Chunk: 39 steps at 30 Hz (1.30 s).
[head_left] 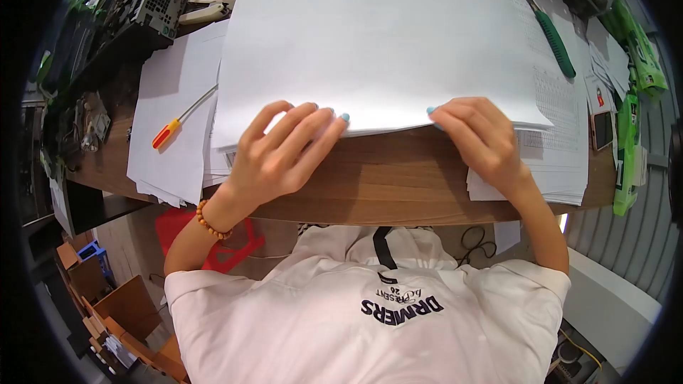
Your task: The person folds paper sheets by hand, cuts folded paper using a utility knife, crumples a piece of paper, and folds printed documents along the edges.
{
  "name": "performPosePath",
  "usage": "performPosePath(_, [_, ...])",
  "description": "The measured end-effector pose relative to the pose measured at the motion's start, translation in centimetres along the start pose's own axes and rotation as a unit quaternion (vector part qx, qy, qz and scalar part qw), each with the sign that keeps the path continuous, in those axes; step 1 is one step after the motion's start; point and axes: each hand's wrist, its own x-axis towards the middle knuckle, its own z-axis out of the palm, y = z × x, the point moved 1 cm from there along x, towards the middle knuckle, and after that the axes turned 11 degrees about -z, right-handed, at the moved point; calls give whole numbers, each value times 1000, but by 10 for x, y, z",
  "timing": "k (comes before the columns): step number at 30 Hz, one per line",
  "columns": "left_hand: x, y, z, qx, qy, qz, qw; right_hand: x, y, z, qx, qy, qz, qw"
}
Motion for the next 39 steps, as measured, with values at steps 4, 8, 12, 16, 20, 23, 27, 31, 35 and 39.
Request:
performPosePath(4, [29, -13, -18, 43, 95, -9, 995, 21, 14, -23, -44, 85, -6, 995])
performPosePath(8, [89, -27, -79, 51, 75, 66, 994, 59, 31, -72, -98, 129, -84, 983])
performPosePath(12, [134, -59, -158, 141, -15, 71, 987, 101, 52, -159, -9, 51, -30, 998])
performPosePath(16, [200, -96, -213, -110, -136, -135, 975, 145, 90, -223, 301, -83, 155, 937])
performPosePath(20, [225, -74, -190, -194, -222, -211, 932, 147, 106, -199, 400, -89, 197, 890])
performPosePath(23, [233, -80, -151, -252, -389, -214, 860, 141, 113, -178, 412, -186, 234, 861])
performPosePath(27, [220, -87, -109, -189, -246, -142, 940, 126, 111, -157, 346, -131, 245, 896])
performPosePath(31, [216, -91, -90, -236, -194, -117, 945, 117, 109, -152, 251, -72, 237, 936])
performPosePath(35, [199, -73, -90, -236, -162, -140, 948, 101, 88, -142, 162, -38, 167, 972])
performPosePath(39, [155, -37, -92, -206, -154, -35, 966, 68, 16, -127, -27, -62, 125, 990])
